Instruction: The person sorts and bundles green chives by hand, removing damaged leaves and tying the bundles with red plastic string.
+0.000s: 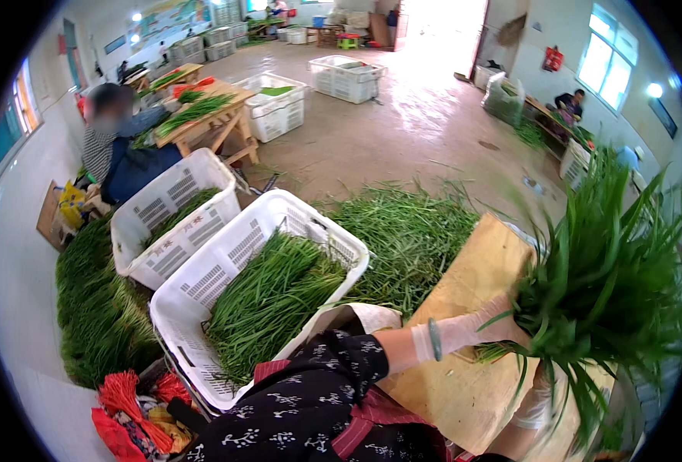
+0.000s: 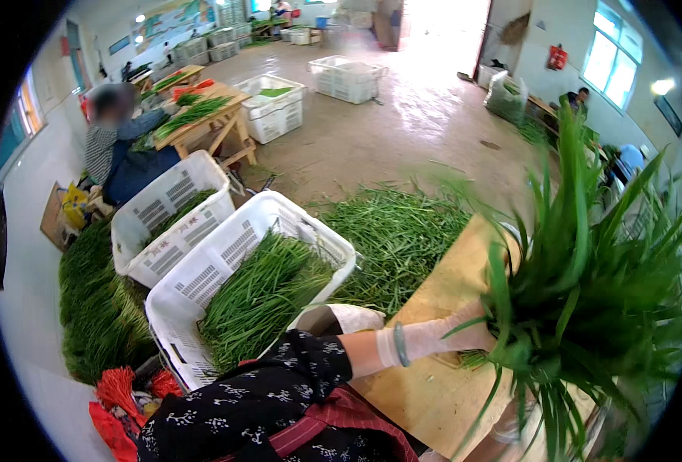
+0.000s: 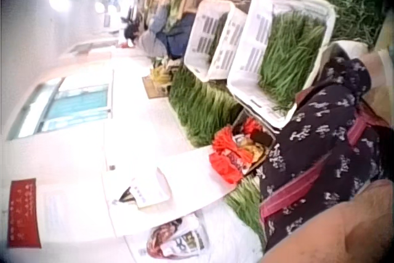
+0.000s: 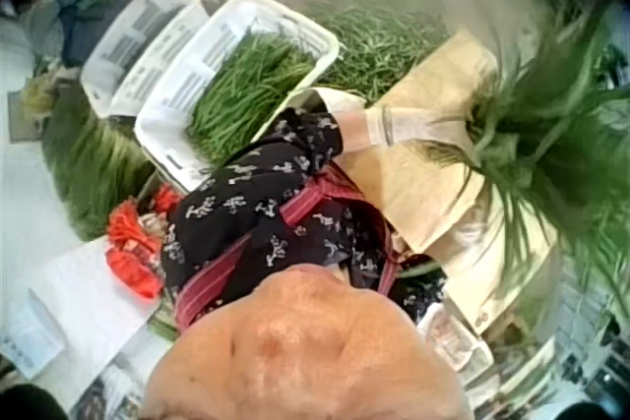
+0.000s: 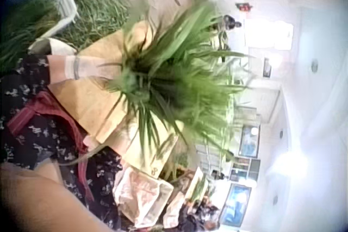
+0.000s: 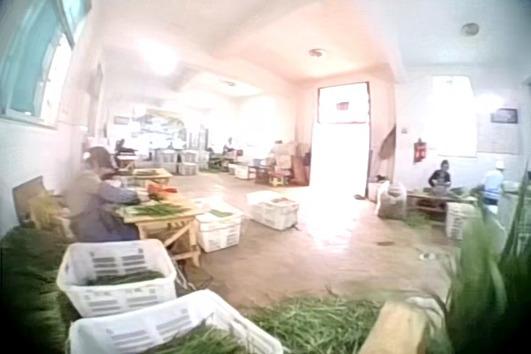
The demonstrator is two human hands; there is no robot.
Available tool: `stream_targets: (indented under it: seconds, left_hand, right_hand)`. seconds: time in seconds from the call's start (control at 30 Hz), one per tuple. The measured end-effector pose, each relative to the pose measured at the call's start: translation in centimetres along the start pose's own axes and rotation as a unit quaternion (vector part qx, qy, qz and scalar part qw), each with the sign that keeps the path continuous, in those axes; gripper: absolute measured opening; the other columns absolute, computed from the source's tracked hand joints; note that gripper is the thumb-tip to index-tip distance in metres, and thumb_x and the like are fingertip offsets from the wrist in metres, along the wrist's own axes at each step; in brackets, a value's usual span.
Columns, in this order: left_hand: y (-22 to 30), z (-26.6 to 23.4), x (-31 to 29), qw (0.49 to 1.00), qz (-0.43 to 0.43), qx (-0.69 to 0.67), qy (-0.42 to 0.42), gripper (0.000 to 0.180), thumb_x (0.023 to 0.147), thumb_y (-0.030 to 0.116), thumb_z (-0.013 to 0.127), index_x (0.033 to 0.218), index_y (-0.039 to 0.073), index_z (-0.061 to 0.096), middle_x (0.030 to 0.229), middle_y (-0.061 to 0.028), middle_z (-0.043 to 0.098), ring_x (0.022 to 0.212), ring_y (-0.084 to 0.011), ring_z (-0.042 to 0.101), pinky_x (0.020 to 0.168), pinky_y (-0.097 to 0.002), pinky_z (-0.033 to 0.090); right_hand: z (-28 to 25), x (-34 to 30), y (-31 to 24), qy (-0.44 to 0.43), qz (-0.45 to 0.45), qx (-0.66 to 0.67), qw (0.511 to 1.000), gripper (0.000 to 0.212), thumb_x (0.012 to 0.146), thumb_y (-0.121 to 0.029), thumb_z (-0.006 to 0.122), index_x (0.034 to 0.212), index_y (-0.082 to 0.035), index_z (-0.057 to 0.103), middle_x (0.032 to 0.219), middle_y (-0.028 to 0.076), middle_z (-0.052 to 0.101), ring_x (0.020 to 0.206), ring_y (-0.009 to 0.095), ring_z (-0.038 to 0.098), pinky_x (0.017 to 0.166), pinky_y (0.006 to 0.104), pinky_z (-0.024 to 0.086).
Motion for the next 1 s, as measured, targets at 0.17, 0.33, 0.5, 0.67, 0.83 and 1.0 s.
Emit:
stream_targets:
  seconds: [0.17,0.33,0.5,0.67,0.83,1.0]
  left_hand:
    - [1.8,0.9,2.4,0.990,-0.068,-0.125,-0.015,0.117,0.049,0.012,0.082,0.140,0.004,0.008,0.133,-0.0167,0.037,0.123,-0.0228,0.036,0.103,-0.0315,0.028]
    - [0.0,1.8,0.8,0.979,-0.122,-0.160,-0.007,0.110,0.053,0.014,0.081,0.138,0.001,0.013,0.132,-0.0130,0.039,0.122,-0.0188,0.036,0.102,-0.0304,0.028]
    - [2.6,1.7,-0.9,0.988,-0.072,-0.132,0.035,0.093,0.062,0.008,0.076,0.137,0.001,0.021,0.128,-0.0105,0.043,0.118,-0.0165,0.039,0.101,-0.0295,0.029]
    - [3.6,0.8,-1.3,0.913,-0.282,-0.293,-0.021,0.064,0.080,0.017,0.061,0.133,0.001,0.028,0.123,-0.0116,0.047,0.107,-0.0181,0.047,0.091,-0.0313,0.040]
    - [1.3,-13.1,-9.4,0.791,-0.353,-0.485,0.122,0.048,0.087,0.018,0.050,0.129,0.001,0.033,0.122,-0.0132,0.046,0.108,-0.0209,0.047,0.091,-0.0345,0.041]
    - [-1.0,-26.3,-16.9,0.819,-0.286,-0.246,0.432,0.049,0.087,0.013,0.048,0.131,0.001,0.030,0.127,-0.0138,0.042,0.117,-0.0226,0.040,0.096,-0.0363,0.036]
  right_hand:
    - [2.5,0.5,-1.6,0.094,0.013,-0.046,0.994,0.054,0.072,-0.014,0.071,0.118,0.000,0.045,0.107,0.009,0.056,0.089,0.019,0.057,0.080,0.0293,0.047]
    - [5.6,2.0,-2.3,0.126,0.044,-0.081,0.988,0.051,0.073,-0.011,0.069,0.118,0.000,0.047,0.106,0.009,0.057,0.089,0.020,0.057,0.079,0.0297,0.047]
    - [7.5,2.1,-3.2,0.142,0.053,-0.097,0.984,0.048,0.074,-0.008,0.067,0.117,0.000,0.048,0.106,0.010,0.058,0.089,0.021,0.057,0.078,0.0300,0.047]
    - [7.2,2.2,-8.0,0.221,0.006,-0.163,0.961,0.045,0.075,-0.005,0.066,0.116,-0.001,0.049,0.105,0.010,0.059,0.089,0.022,0.057,0.078,0.0303,0.047]
    - [16.2,4.7,-5.1,0.042,-0.201,-0.740,0.641,0.054,0.063,0.002,0.059,0.115,-0.007,0.049,0.095,0.010,0.053,0.083,0.025,0.052,0.070,0.0341,0.044]
    - [21.5,2.1,8.9,-0.091,-0.135,-0.729,0.665,0.045,0.075,-0.014,0.051,0.120,-0.006,0.045,0.094,0.007,0.050,0.088,0.021,0.049,0.080,0.0357,0.039]
Point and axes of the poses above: each hand's wrist, its own x-axis towards the middle knuckle, its own z-axis out of the palm, y = z × x, the point moved 5 cm from there along x, towards the middle knuckle
